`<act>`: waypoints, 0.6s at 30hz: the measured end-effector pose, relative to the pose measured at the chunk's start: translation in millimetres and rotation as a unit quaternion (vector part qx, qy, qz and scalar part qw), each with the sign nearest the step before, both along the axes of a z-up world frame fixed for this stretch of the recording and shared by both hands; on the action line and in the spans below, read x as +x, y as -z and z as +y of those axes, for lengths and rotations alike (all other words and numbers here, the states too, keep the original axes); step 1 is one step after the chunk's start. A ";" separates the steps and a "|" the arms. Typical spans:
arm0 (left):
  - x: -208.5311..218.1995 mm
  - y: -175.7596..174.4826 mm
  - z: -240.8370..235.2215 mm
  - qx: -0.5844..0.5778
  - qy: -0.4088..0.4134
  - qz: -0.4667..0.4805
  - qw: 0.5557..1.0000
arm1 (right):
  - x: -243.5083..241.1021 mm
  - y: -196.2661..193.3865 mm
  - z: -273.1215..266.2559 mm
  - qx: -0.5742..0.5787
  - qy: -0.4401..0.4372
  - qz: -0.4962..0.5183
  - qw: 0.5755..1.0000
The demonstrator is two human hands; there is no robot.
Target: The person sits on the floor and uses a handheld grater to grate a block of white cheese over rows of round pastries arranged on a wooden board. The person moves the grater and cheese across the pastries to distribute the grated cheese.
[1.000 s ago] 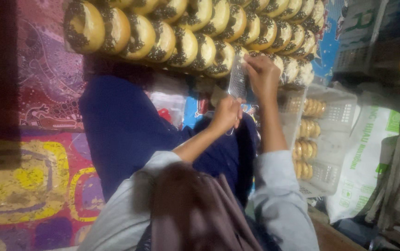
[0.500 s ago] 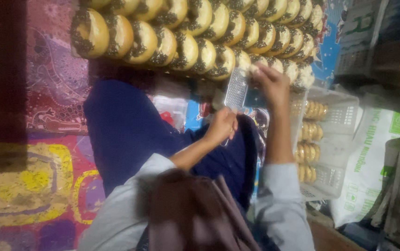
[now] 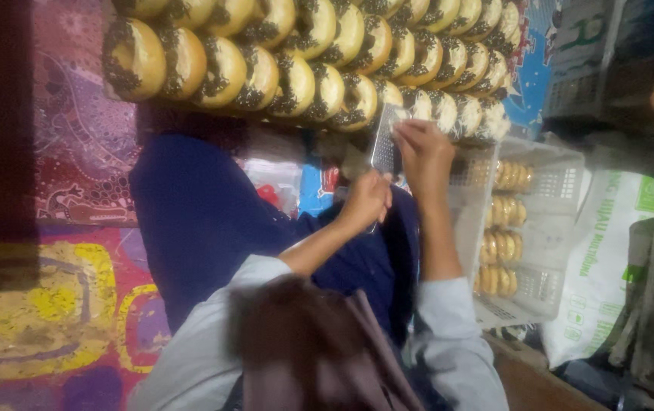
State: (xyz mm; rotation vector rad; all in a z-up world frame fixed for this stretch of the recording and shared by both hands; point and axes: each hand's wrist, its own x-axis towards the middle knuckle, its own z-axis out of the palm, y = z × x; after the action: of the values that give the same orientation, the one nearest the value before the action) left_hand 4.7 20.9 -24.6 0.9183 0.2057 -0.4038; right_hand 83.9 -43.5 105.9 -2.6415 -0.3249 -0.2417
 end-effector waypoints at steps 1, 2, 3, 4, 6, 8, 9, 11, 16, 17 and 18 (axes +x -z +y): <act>2.3 0.8 -0.8 -0.012 -0.014 -0.001 1.000 | 3.2 1.2 0.9 0.002 -0.002 -0.001 1.000; 4.4 1.4 -1.0 -0.024 -0.028 -0.003 0.999 | 6.7 2.4 1.9 0.003 -0.005 -0.002 1.000; 8.4 1.9 -0.9 -0.036 -0.043 -0.006 0.998 | 11.8 3.7 3.1 0.005 -0.008 -0.005 1.000; 11.8 2.4 -0.5 -0.021 -0.041 -0.021 0.999 | 15.8 4.7 4.0 0.005 -0.011 -0.009 1.000; 15.0 4.3 3.3 0.013 -0.038 -0.049 0.998 | 20.9 9.0 7.4 0.007 -0.017 -0.013 1.000; 17.1 5.0 5.7 0.014 -0.025 -0.041 0.999 | 25.2 13.4 9.1 0.038 -0.007 0.004 0.999; 17.3 4.7 6.2 0.015 -0.017 -0.037 0.999 | 27.0 15.8 8.6 0.053 -0.001 0.012 0.999; 16.6 2.9 6.6 0.025 -0.029 -0.038 0.999 | 31.9 20.8 5.8 0.021 -0.014 -0.006 1.000; 15.3 -7.2 12.6 0.010 -0.012 -0.019 1.000 | 52.0 33.3 -3.9 -0.029 -0.029 -0.035 0.999; 12.9 -9.3 15.2 0.015 -0.003 -0.021 1.000 | 58.2 36.4 -4.6 -0.035 -0.009 -0.022 0.999; 9.8 -11.8 17.5 0.020 0.006 -0.022 1.000 | 61.5 37.3 -7.1 -0.041 0.012 -0.009 0.999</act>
State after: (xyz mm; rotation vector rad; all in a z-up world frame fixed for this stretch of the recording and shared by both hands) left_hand 14.5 38.4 -12.8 0.9678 0.1687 -0.3916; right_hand 145.3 -50.6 68.6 -2.7274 -0.3161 -0.2642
